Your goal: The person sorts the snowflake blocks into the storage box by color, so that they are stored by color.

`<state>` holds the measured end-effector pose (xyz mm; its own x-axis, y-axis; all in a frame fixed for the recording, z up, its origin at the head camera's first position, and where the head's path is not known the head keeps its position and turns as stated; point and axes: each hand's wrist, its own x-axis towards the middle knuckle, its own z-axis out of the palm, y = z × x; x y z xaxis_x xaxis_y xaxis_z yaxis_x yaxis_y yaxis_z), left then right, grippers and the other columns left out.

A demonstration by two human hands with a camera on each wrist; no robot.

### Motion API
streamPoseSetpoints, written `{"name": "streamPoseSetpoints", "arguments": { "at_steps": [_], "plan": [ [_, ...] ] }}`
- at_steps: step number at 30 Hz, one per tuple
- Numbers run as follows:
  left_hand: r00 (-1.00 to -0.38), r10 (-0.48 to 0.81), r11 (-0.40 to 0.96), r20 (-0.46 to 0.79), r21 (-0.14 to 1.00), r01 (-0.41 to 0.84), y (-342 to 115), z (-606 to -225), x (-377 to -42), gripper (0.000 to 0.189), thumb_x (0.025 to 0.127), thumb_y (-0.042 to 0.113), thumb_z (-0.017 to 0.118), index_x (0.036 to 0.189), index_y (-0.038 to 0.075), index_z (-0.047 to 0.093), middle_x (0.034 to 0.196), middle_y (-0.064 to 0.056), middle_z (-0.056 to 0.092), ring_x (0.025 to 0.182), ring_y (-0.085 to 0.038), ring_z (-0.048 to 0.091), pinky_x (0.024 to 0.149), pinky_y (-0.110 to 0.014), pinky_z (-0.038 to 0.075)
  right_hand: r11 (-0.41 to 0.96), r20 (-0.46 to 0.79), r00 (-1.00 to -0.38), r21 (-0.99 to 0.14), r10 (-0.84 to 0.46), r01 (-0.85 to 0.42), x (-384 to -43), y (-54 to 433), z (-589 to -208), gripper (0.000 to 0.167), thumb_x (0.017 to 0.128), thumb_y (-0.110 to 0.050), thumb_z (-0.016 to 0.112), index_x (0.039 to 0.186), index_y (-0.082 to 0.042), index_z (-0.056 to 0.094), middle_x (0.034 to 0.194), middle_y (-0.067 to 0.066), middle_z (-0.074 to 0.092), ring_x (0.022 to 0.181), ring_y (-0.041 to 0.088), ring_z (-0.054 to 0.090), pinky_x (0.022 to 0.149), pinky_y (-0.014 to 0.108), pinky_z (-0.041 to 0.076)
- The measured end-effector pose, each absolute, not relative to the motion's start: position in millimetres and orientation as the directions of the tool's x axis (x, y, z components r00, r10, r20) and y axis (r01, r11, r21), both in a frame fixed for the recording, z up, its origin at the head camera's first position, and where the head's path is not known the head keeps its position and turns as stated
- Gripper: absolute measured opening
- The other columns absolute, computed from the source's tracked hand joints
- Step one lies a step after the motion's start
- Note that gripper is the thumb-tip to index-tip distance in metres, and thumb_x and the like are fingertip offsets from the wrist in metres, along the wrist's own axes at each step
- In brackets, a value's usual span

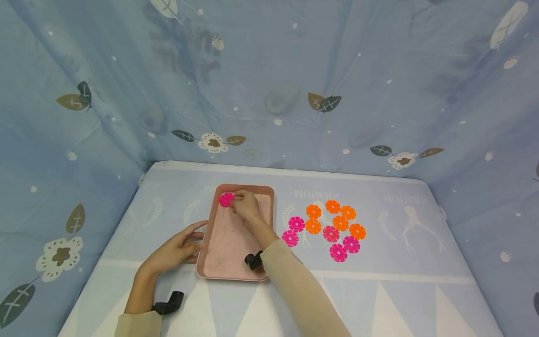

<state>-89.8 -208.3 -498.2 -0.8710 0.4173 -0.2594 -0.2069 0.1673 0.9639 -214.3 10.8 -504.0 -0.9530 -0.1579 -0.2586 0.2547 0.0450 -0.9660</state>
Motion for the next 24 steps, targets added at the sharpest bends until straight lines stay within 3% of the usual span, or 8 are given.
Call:
{"name": "streamPoseSetpoints", "arguments": {
  "at_steps": [4,9,15,24],
  "plan": [
    [-0.871,0.413,0.170,-0.264,0.963,-0.211,-208.3,-498.7,-91.3,0.065,0.102,0.005,0.056,0.159,0.016,0.028,0.145,-0.029,0.040,0.114,-0.037,0.062,0.084,-0.043,0.058,0.109,-0.214,-0.963,-0.974,-0.162,0.198,-211.8,18.8,-494.5,0.038,0.094,0.006,0.056,0.132,0.006,0.057,0.120,0.021,0.064,0.090,0.031,0.067,0.073,0.035,0.058],
    [-0.871,0.413,0.174,-0.266,0.962,-0.212,-207.8,-498.5,-91.9,0.065,0.102,0.005,0.056,0.159,0.016,0.027,0.145,-0.030,0.040,0.114,-0.037,0.062,0.084,-0.044,0.058,0.109,-0.161,-0.967,-0.984,-0.199,0.141,-204.9,34.2,-474.9,0.035,0.098,0.001,0.059,0.132,0.004,0.059,0.123,0.021,0.063,0.104,0.036,0.066,0.086,0.044,0.057],
    [-0.874,0.403,0.181,-0.272,0.960,-0.215,-207.1,-498.1,-91.8,0.064,0.102,0.005,0.055,0.159,0.016,0.027,0.145,-0.029,0.041,0.114,-0.037,0.062,0.084,-0.044,0.058,0.076,-0.110,-0.963,-0.993,-0.244,0.094,-193.8,57.6,-459.3,0.035,0.099,-0.003,0.059,0.134,0.004,0.057,0.126,0.024,0.062,0.104,0.030,0.067,0.088,0.038,0.057],
    [-0.875,0.390,0.173,-0.287,0.956,-0.237,-206.2,-498.4,-90.8,0.064,0.102,0.004,0.055,0.159,0.019,0.028,0.145,-0.027,0.042,0.115,-0.036,0.062,0.085,-0.044,0.057,0.003,-0.085,-0.967,-0.996,-0.240,0.086,-173.1,90.7,-446.5,0.037,0.101,-0.006,0.059,0.136,0.004,0.055,0.119,0.016,0.064,0.111,0.043,0.061,0.090,0.038,0.056]
  ]
}}
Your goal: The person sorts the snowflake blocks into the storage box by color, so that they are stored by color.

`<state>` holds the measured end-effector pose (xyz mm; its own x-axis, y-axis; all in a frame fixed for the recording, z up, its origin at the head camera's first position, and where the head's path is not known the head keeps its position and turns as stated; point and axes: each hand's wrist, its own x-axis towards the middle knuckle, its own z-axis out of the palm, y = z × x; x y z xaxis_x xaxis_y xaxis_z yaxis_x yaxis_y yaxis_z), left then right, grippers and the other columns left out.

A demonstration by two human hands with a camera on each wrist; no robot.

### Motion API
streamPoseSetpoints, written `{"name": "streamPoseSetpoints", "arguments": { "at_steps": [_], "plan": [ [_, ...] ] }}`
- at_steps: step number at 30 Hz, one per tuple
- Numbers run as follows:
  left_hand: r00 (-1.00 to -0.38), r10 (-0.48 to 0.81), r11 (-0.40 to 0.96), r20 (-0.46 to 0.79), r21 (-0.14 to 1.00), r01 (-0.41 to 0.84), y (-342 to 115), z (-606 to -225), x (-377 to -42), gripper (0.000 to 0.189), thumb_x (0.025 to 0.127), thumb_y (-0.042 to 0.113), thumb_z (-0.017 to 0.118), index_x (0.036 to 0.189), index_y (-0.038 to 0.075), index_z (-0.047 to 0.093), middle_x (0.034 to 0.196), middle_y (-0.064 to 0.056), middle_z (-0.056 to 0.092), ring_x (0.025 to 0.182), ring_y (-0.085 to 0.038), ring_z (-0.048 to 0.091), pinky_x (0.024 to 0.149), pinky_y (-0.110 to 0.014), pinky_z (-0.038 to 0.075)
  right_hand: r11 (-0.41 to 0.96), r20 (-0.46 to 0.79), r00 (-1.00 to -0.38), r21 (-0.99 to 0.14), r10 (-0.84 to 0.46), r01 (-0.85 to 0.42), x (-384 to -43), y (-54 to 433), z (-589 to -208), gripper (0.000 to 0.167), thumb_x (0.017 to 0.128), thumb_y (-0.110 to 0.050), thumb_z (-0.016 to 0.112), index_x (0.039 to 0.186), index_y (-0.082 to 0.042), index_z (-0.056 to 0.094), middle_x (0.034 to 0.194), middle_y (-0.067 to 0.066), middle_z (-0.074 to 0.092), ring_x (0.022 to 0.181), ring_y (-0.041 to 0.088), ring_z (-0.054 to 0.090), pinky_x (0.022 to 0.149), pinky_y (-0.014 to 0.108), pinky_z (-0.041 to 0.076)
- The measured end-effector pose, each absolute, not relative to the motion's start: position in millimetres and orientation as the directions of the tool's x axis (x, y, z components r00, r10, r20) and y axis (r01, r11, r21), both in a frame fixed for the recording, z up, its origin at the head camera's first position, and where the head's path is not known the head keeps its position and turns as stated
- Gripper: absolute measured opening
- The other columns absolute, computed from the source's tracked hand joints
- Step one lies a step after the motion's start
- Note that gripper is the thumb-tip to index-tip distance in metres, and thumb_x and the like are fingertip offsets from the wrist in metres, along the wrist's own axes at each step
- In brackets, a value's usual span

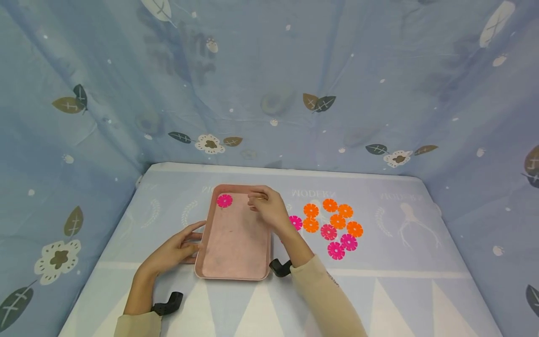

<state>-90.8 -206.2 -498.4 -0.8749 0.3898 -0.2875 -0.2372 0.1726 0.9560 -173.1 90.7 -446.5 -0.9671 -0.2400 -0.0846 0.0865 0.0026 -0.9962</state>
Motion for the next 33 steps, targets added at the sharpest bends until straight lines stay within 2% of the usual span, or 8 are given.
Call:
{"name": "streamPoseSetpoints", "arguments": {
  "at_steps": [5,12,19,24,33],
  "plan": [
    [-0.873,0.399,0.174,-0.280,0.958,-0.227,-207.2,-500.8,-91.3,0.065,0.102,0.006,0.056,0.159,0.019,0.027,0.146,-0.027,0.041,0.115,-0.037,0.062,0.085,-0.044,0.057,0.010,-0.072,-0.971,-0.997,-0.226,0.072,-163.8,105.1,-444.6,0.035,0.101,-0.007,0.059,0.135,0.000,0.056,0.122,0.021,0.063,0.111,0.046,0.059,0.090,0.037,0.056],
    [-0.871,0.408,0.165,-0.275,0.960,-0.226,-208.3,-501.8,-91.6,0.065,0.102,0.006,0.056,0.159,0.020,0.027,0.146,-0.028,0.040,0.116,-0.037,0.061,0.085,-0.045,0.057,0.033,-0.048,-0.976,-0.999,-0.210,0.042,-155.4,123.9,-449.2,0.037,0.101,-0.008,0.060,0.135,0.004,0.055,0.120,0.021,0.063,0.108,0.043,0.062,0.090,0.036,0.056],
    [-0.876,0.398,0.169,-0.274,0.960,-0.224,-206.8,-497.8,-89.8,0.065,0.102,0.005,0.055,0.159,0.019,0.027,0.145,-0.028,0.042,0.116,-0.038,0.061,0.085,-0.045,0.057,0.060,-0.079,-0.979,-0.996,-0.186,0.069,-143.3,146.4,-453.4,0.034,0.101,-0.012,0.060,0.132,0.001,0.057,0.123,0.030,0.057,0.108,0.041,0.061,0.090,0.036,0.056],
    [-0.876,0.398,0.164,-0.271,0.961,-0.223,-206.9,-498.3,-89.8,0.064,0.102,0.004,0.054,0.159,0.018,0.027,0.144,-0.028,0.042,0.117,-0.038,0.060,0.085,-0.045,0.057,0.079,-0.068,-0.986,-0.995,-0.152,0.057,-133.7,163.8,-454.3,0.034,0.100,-0.016,0.064,0.130,-0.002,0.059,0.120,0.027,0.059,0.108,0.042,0.062,0.089,0.036,0.056],
    [-0.877,0.392,0.178,-0.279,0.958,-0.226,-207.3,-500.3,-90.6,0.065,0.101,0.004,0.055,0.159,0.019,0.029,0.144,-0.027,0.043,0.116,-0.037,0.061,0.085,-0.045,0.057,0.094,-0.085,-0.990,-0.993,-0.111,0.075,-115.0,201.2,-458.8,0.042,0.098,-0.020,0.067,0.133,0.002,0.057,0.125,0.031,0.054,0.110,0.044,0.059,0.089,0.035,0.056]
  ]
}}
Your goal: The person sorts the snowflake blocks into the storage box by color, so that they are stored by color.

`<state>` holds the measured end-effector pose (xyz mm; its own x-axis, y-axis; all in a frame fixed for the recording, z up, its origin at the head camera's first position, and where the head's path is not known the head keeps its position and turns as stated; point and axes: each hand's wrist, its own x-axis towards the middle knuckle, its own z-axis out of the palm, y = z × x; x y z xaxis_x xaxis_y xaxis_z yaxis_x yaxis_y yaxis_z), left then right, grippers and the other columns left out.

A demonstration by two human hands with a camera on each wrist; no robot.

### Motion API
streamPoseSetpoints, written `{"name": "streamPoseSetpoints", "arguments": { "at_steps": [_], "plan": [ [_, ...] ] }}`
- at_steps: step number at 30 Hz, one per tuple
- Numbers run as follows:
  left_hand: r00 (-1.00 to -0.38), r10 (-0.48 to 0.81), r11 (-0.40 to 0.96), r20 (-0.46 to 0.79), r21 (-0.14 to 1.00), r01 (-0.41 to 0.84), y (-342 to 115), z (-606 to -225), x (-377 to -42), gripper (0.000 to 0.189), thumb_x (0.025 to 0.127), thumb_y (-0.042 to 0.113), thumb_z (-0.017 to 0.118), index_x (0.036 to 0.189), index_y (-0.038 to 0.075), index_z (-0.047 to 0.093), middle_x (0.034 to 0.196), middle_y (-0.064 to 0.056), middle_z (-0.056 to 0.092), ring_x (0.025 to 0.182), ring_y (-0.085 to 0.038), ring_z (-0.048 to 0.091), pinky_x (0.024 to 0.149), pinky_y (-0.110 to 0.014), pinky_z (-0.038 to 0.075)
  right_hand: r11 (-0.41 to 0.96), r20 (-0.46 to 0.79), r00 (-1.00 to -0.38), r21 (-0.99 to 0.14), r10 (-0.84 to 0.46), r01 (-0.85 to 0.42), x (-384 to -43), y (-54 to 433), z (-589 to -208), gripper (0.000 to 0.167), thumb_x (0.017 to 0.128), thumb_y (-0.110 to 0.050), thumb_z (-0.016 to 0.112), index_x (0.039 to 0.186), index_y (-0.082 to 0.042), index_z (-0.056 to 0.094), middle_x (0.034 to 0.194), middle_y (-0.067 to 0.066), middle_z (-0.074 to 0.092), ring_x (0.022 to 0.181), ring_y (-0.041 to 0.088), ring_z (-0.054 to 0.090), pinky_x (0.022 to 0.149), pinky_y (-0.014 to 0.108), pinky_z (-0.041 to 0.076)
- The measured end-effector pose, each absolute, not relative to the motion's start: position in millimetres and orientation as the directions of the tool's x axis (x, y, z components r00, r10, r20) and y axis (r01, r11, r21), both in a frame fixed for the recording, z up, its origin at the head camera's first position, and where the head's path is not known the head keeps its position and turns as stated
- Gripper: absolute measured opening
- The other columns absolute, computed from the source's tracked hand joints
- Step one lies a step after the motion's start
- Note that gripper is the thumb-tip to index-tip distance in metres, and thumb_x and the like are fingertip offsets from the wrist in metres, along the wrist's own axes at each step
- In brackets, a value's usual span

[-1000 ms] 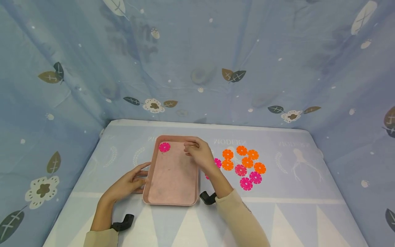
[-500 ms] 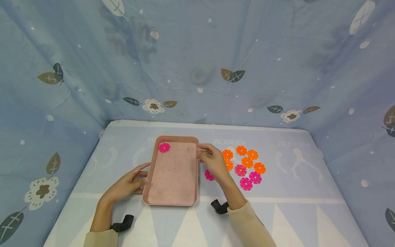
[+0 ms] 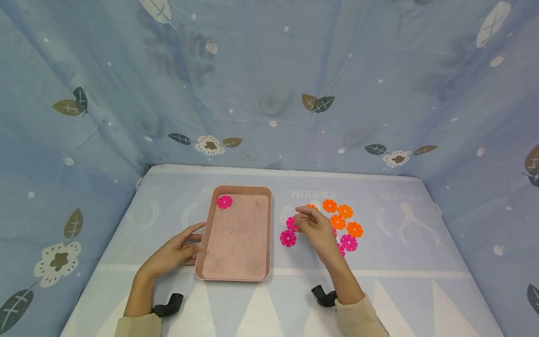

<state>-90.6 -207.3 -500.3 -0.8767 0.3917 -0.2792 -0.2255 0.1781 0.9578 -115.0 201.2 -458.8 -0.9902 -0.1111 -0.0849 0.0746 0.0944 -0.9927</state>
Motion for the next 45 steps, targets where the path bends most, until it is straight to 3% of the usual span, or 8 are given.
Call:
{"name": "streamPoseSetpoints", "arguments": {
  "at_steps": [13,36,43,45],
  "plan": [
    [-0.876,0.395,0.165,-0.277,0.959,-0.229,-207.2,-500.6,-90.8,0.066,0.101,0.003,0.055,0.159,0.018,0.027,0.145,-0.028,0.042,0.116,-0.037,0.061,0.085,-0.044,0.057,0.164,-0.123,-0.992,-0.979,-0.023,0.117,-92.3,240.5,-468.6,0.048,0.098,-0.027,0.067,0.134,0.004,0.055,0.124,0.031,0.056,0.108,0.042,0.062,0.088,0.027,0.055],
    [-0.878,0.389,0.178,-0.278,0.958,-0.224,-207.0,-500.9,-90.3,0.066,0.101,0.003,0.055,0.159,0.017,0.028,0.144,-0.028,0.042,0.115,-0.037,0.062,0.084,-0.045,0.058,0.359,-0.124,-0.964,-0.910,0.237,0.205,-66.6,310.2,-485.4,0.045,0.102,-0.025,0.061,0.134,0.005,0.054,0.123,0.024,0.060,0.094,0.014,0.065,0.079,0.019,0.055],
    [-0.875,0.399,0.168,-0.273,0.960,-0.223,-207.6,-502.0,-91.0,0.066,0.101,0.004,0.056,0.159,0.018,0.027,0.145,-0.028,0.041,0.116,-0.037,0.061,0.085,-0.045,0.057,0.377,-0.158,-0.944,-0.888,0.289,0.265,-68.0,322.6,-490.7,0.046,0.102,-0.026,0.061,0.136,0.004,0.053,0.114,0.011,0.063,0.092,0.009,0.063,0.076,0.017,0.055],
    [-0.875,0.400,0.169,-0.272,0.960,-0.222,-207.6,-502.1,-91.2,0.066,0.101,0.004,0.056,0.159,0.018,0.027,0.145,-0.028,0.041,0.116,-0.038,0.061,0.085,-0.045,0.057,0.384,-0.175,-0.938,-0.878,0.299,0.286,-69.0,324.4,-491.5,0.045,0.102,-0.025,0.061,0.136,0.004,0.053,0.113,0.012,0.063,0.090,0.009,0.064,0.075,0.017,0.055]
  ]
}}
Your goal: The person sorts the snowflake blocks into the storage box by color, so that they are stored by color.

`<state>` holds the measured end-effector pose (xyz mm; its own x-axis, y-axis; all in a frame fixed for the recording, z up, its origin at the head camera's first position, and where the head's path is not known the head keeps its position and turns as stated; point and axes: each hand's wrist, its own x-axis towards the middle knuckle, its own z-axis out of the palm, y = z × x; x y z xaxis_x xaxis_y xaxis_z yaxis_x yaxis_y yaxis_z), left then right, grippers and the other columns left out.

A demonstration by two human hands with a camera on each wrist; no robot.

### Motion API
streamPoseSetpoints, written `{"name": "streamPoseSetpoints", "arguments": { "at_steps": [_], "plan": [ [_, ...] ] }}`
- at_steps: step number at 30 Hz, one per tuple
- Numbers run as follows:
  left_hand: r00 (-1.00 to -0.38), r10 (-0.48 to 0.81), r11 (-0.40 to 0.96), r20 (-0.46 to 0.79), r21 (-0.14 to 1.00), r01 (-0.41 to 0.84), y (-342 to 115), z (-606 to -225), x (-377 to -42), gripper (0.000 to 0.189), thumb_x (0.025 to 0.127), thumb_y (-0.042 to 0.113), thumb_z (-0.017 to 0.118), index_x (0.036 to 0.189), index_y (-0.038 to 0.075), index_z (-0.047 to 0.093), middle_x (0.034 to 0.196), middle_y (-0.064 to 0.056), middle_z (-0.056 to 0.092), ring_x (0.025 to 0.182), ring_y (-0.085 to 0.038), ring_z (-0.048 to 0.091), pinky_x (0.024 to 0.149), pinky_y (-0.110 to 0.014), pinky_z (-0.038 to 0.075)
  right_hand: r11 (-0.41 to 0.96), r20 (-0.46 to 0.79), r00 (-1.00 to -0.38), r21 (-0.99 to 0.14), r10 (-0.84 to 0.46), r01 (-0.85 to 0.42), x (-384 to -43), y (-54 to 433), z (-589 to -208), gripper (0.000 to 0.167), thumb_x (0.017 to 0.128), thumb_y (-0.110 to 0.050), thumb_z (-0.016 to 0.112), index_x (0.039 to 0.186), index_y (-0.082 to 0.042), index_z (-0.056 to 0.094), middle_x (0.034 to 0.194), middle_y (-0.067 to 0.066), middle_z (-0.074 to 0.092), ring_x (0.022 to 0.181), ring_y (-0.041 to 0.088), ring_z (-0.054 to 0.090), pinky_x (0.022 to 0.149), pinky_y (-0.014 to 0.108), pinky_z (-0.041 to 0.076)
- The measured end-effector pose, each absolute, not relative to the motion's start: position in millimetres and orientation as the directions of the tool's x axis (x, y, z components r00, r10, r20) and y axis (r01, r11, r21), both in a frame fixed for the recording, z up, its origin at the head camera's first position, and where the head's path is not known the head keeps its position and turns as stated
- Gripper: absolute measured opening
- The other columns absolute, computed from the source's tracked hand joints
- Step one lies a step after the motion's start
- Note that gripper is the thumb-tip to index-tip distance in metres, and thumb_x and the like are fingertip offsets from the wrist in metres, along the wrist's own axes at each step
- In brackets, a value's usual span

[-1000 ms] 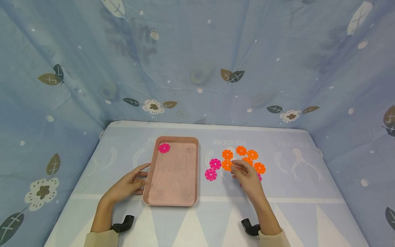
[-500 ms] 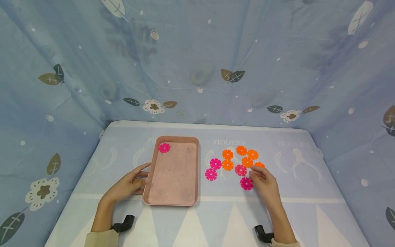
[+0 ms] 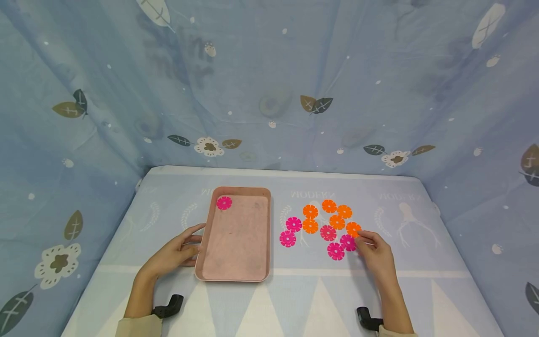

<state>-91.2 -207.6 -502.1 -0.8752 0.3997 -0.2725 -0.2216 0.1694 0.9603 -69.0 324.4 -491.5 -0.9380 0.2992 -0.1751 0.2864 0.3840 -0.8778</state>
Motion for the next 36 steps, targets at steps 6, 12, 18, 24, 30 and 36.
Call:
{"name": "streamPoseSetpoints", "arguments": {
  "at_steps": [6,12,18,24,30,36],
  "plan": [
    [-0.877,0.393,0.173,-0.277,0.959,-0.226,-207.0,-502.0,-90.7,0.066,0.101,0.004,0.056,0.159,0.018,0.027,0.145,-0.028,0.042,0.116,-0.037,0.061,0.085,-0.045,0.057,0.488,-0.231,-0.935,-0.805,0.269,0.339,-71.6,329.2,-496.7,0.045,0.102,-0.023,0.060,0.136,0.005,0.051,0.119,0.022,0.058,0.086,0.018,0.063,0.071,0.019,0.054],
    [-0.877,0.385,0.185,-0.287,0.955,-0.231,-206.7,-502.4,-90.6,0.065,0.101,0.004,0.056,0.159,0.018,0.028,0.145,-0.027,0.042,0.116,-0.037,0.061,0.084,-0.045,0.058,0.623,-0.230,-0.951,-0.718,0.207,0.309,-73.3,331.7,-502.5,0.047,0.097,-0.023,0.067,0.129,0.007,0.052,0.115,0.025,0.059,0.094,0.033,0.059,0.069,0.020,0.052],
    [-0.879,0.385,0.182,-0.282,0.957,-0.227,-206.7,-500.8,-90.6,0.065,0.101,0.004,0.056,0.159,0.018,0.028,0.145,-0.027,0.042,0.116,-0.037,0.061,0.084,-0.045,0.058,0.687,-0.204,-0.956,-0.665,0.211,0.293,-76.1,328.9,-504.1,0.052,0.093,-0.026,0.071,0.127,0.009,0.053,0.114,0.027,0.060,0.098,0.037,0.058,0.076,0.034,0.052],
    [-0.879,0.382,0.186,-0.286,0.955,-0.230,-206.7,-500.6,-89.9,0.065,0.101,0.003,0.056,0.159,0.019,0.029,0.145,-0.027,0.042,0.116,-0.037,0.061,0.084,-0.045,0.058,0.744,-0.154,-0.969,-0.621,0.193,0.247,-79.2,327.6,-506.9,0.048,0.089,-0.019,0.075,0.120,0.013,0.056,0.107,0.028,0.061,0.092,0.037,0.058,0.075,0.040,0.052],
    [-0.879,0.380,0.185,-0.289,0.954,-0.234,-206.4,-501.1,-89.7,0.065,0.101,0.004,0.056,0.159,0.020,0.029,0.145,-0.026,0.042,0.116,-0.036,0.061,0.084,-0.045,0.058,0.755,-0.144,-0.969,-0.607,0.201,0.247,-81.1,325.7,-507.0,0.048,0.087,-0.016,0.075,0.119,0.014,0.056,0.105,0.028,0.059,0.091,0.038,0.056,0.075,0.042,0.053],
    [-0.878,0.383,0.178,-0.288,0.955,-0.235,-206.7,-502.0,-90.2,0.066,0.101,0.004,0.057,0.158,0.020,0.029,0.145,-0.027,0.043,0.115,-0.037,0.061,0.085,-0.045,0.057,0.759,-0.166,-0.968,-0.601,0.189,0.251,-82.7,324.2,-504.4,0.048,0.089,-0.015,0.074,0.120,0.015,0.055,0.106,0.028,0.058,0.093,0.039,0.055,0.080,0.047,0.052]
  ]
}}
